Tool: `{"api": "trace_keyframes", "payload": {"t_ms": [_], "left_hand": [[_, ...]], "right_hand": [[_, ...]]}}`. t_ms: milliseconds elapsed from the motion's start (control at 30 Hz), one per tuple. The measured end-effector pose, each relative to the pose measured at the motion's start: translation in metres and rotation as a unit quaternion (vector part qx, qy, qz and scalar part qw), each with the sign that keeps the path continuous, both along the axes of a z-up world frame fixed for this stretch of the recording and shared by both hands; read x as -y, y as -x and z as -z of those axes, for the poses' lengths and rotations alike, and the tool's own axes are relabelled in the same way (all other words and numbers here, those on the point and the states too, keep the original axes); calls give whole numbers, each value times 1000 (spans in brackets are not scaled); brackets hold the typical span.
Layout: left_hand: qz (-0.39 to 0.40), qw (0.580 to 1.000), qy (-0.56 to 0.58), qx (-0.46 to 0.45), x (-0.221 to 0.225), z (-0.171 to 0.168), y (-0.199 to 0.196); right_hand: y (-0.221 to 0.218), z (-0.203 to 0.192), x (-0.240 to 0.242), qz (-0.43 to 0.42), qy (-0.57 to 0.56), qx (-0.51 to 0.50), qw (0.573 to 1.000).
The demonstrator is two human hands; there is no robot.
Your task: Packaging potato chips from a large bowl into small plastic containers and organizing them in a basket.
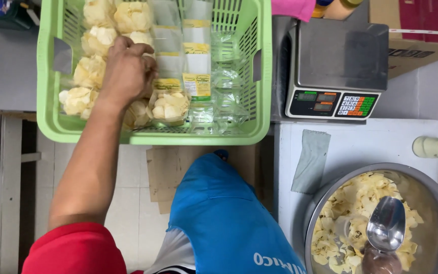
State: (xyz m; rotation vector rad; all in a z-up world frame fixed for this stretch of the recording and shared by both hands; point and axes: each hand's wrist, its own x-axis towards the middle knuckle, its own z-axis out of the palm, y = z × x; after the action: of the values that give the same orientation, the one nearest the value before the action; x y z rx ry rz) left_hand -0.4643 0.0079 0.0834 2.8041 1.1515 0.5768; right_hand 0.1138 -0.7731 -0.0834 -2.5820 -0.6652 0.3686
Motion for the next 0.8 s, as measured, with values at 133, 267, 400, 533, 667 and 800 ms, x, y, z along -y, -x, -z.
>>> {"api": "trace_keyframes", "payload": {"t_ms": [133, 267, 400, 533, 667, 800], "left_hand": [[7, 987, -105, 124, 5, -60, 9], [154, 954, -223, 126, 38, -171, -35], [292, 902, -292, 127, 69, -197, -121], [454, 852, -228, 125, 113, -190, -207], [582, 793, -139, 115, 169, -164, -275], [649, 743, -77, 144, 224, -136, -324]], "right_hand": [[4, 4, -23, 60, -76, -47, 994], [76, -126, -170, 129, -139, -72, 979], [93, -192, -201, 255, -210, -216, 919], [67, -192, -192, 220, -515, -477, 677], [173, -316, -314, 367, -361, -149, 844], [170, -306, -297, 153, -425, -186, 873]]}}
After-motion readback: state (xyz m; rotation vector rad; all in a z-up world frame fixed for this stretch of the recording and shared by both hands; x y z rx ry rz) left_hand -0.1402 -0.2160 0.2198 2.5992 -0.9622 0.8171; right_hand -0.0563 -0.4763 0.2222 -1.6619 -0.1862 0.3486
